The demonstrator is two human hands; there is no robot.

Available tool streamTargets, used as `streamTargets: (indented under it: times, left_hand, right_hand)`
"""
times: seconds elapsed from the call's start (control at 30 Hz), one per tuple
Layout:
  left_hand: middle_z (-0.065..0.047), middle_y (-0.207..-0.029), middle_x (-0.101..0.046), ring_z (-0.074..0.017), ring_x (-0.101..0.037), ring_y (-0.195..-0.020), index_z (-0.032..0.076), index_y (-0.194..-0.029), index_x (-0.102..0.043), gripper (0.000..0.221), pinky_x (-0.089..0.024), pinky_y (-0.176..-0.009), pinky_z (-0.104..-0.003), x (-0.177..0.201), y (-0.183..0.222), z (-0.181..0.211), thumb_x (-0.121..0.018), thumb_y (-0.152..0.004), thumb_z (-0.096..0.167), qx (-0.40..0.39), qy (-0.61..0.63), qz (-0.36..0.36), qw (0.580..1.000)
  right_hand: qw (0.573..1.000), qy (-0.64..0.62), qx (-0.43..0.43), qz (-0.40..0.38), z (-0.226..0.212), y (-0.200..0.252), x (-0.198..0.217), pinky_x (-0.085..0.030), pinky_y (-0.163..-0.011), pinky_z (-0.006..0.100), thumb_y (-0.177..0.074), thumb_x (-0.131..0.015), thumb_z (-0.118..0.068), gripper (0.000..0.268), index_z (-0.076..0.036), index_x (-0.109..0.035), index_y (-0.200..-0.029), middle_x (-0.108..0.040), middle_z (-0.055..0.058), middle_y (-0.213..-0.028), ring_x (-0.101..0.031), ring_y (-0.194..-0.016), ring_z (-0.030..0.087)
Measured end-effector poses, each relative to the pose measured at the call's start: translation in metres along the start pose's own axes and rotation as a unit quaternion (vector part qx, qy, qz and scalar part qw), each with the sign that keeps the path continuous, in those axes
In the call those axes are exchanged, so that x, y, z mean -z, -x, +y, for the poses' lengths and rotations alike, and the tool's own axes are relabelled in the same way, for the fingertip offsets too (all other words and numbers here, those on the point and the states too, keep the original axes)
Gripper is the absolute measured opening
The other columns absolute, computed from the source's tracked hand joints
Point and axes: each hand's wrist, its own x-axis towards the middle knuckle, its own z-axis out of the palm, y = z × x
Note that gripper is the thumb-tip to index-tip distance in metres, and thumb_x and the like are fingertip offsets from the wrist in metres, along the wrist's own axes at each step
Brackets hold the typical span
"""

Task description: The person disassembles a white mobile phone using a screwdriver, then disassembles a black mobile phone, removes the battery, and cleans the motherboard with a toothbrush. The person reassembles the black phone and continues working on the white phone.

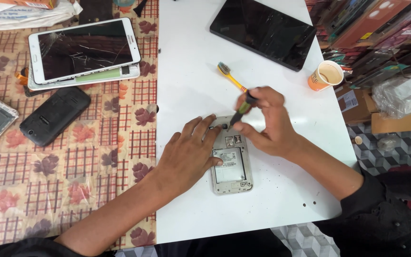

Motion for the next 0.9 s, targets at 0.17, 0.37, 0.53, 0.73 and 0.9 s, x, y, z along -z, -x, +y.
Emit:
streamTargets:
  times: [0.17, 0.37, 0.53, 0.73, 0.9]
  left_hand:
    - [-0.017, -0.154, -0.036, -0.0345, -0.035, -0.142, 0.003, -0.139, -0.048, 0.074, -0.047, -0.099, -0.051, 0.0, 0.0, -0.001, -0.078, -0.08, 0.036, -0.001, 0.0, 0.003, 1.0]
    - [-0.016, -0.154, -0.037, -0.0336, -0.035, -0.142, 0.003, -0.137, -0.05, 0.074, -0.047, -0.101, -0.05, 0.0, -0.001, 0.0, -0.078, -0.079, 0.037, 0.005, 0.001, -0.007, 1.0]
    - [-0.017, -0.154, -0.036, -0.0343, -0.034, -0.142, 0.002, -0.137, -0.049, 0.073, -0.047, -0.1, -0.051, 0.0, 0.0, 0.0, -0.078, -0.079, 0.037, 0.003, 0.002, -0.004, 1.0]
    - [-0.017, -0.159, -0.035, -0.0368, -0.031, -0.143, 0.003, -0.14, -0.048, 0.075, -0.045, -0.101, -0.054, 0.0, -0.001, -0.001, -0.078, -0.08, 0.037, -0.002, -0.003, -0.003, 1.0]
    - [-0.017, -0.161, -0.033, -0.0368, -0.029, -0.144, 0.004, -0.144, -0.047, 0.078, -0.044, -0.102, -0.054, 0.001, -0.001, -0.001, -0.077, -0.081, 0.037, 0.005, -0.006, -0.021, 1.0]
  right_hand:
    - [0.998, -0.011, -0.057, -0.012, -0.005, -0.004, 0.004, -0.062, -0.101, 0.039, -0.097, -0.072, 0.011, 0.069, -0.013, -0.027, -0.144, -0.069, 0.015, -0.117, -0.074, -0.113, 0.024]
    - [0.997, 0.038, 0.051, -0.035, -0.008, -0.002, 0.0, -0.048, -0.096, 0.051, -0.084, -0.062, 0.018, 0.071, -0.007, -0.02, -0.136, -0.064, 0.029, -0.114, -0.063, -0.112, 0.043]
    - [0.997, 0.068, -0.02, 0.013, -0.012, -0.006, -0.005, -0.062, -0.088, 0.032, -0.09, -0.08, 0.004, 0.077, -0.011, -0.024, -0.141, -0.068, 0.017, -0.107, -0.074, -0.097, 0.022]
    - [0.999, 0.011, -0.03, -0.04, -0.004, 0.002, 0.007, -0.058, -0.099, 0.04, -0.093, -0.067, 0.014, 0.071, -0.011, -0.023, -0.143, -0.07, 0.021, -0.116, -0.072, -0.111, 0.034]
    - [0.996, 0.089, 0.006, 0.003, 0.003, 0.008, 0.0, -0.061, -0.088, 0.036, -0.084, -0.081, 0.002, 0.08, -0.014, -0.028, -0.141, -0.068, 0.018, -0.106, -0.074, -0.099, 0.026]
